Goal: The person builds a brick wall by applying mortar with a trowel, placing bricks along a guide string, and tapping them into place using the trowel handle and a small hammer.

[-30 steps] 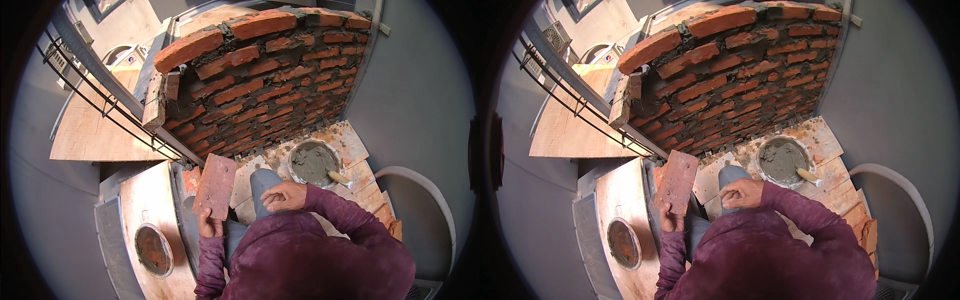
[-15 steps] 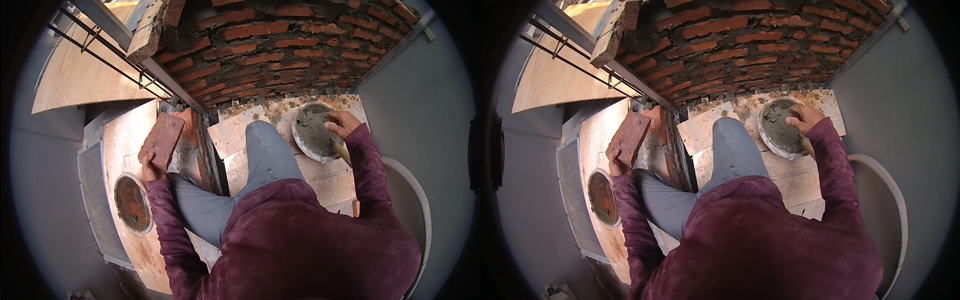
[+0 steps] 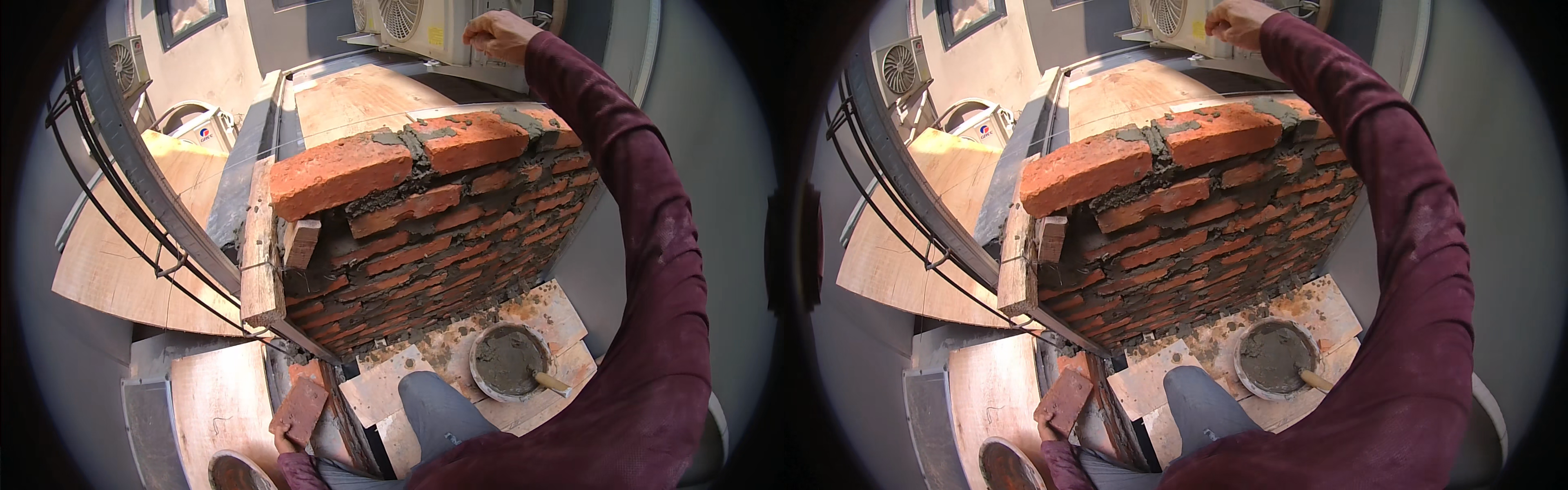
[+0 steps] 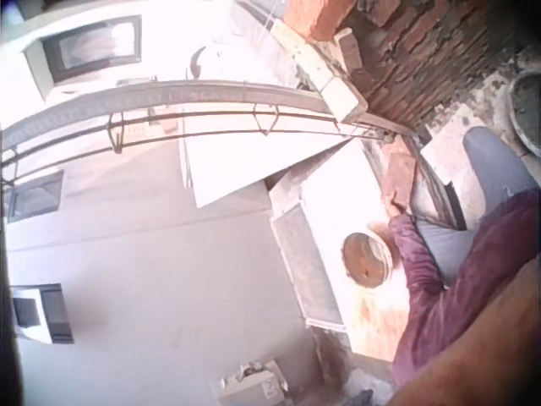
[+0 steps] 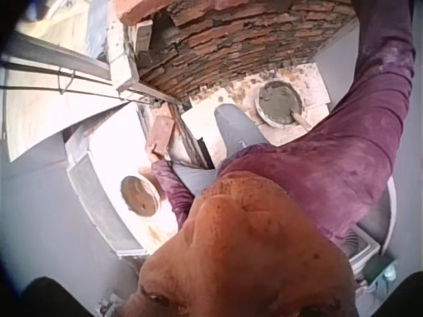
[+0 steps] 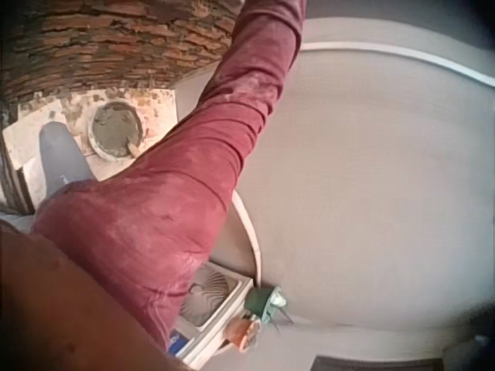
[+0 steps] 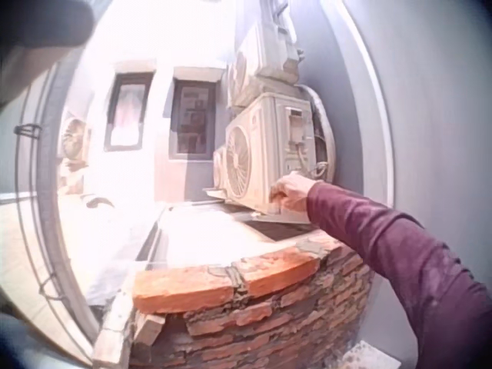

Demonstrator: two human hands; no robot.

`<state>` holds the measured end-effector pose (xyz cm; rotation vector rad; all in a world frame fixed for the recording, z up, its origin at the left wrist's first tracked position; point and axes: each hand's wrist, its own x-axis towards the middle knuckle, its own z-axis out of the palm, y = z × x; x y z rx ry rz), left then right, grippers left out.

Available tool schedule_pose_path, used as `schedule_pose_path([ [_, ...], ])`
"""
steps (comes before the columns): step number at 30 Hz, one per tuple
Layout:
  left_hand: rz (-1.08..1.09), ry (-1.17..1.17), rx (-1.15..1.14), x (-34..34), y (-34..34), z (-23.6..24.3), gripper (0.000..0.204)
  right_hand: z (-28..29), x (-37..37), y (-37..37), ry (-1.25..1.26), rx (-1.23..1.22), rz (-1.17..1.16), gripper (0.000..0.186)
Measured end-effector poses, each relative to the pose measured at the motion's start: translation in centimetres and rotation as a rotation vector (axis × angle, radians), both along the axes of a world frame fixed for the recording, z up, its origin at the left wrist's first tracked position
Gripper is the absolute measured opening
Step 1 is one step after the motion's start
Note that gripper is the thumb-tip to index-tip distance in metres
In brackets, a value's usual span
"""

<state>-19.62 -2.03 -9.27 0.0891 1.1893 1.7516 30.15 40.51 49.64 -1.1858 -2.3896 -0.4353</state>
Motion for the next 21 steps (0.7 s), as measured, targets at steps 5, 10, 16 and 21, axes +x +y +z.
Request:
schedule_pose_path([
  [5, 0.010, -0.063, -0.024, 0.4, 1.3, 1.1, 0.071, 0.2, -4.8, 13.2, -0.618, -0.386, -0.271, 0.036],
  [10, 0.022, -0.061, -0.102, -1.7, 0.6, -0.4, 0.069, -2.3, -6.7, 19.8, -0.818, -0.614, -0.364, 0.042],
  [16, 0.051, 0.097, -0.369, -2.0, 2.7, -4.0, 0.070, -1.9, -6.1, 24.5, -0.811, -0.709, -0.290, 0.048],
  [21, 0.119, 0.238, -0.515, -3.9, -0.8, -6.0, 0.070, -8.6, -10.1, 22.9, -0.830, -0.926, -0.081, 0.053],
])
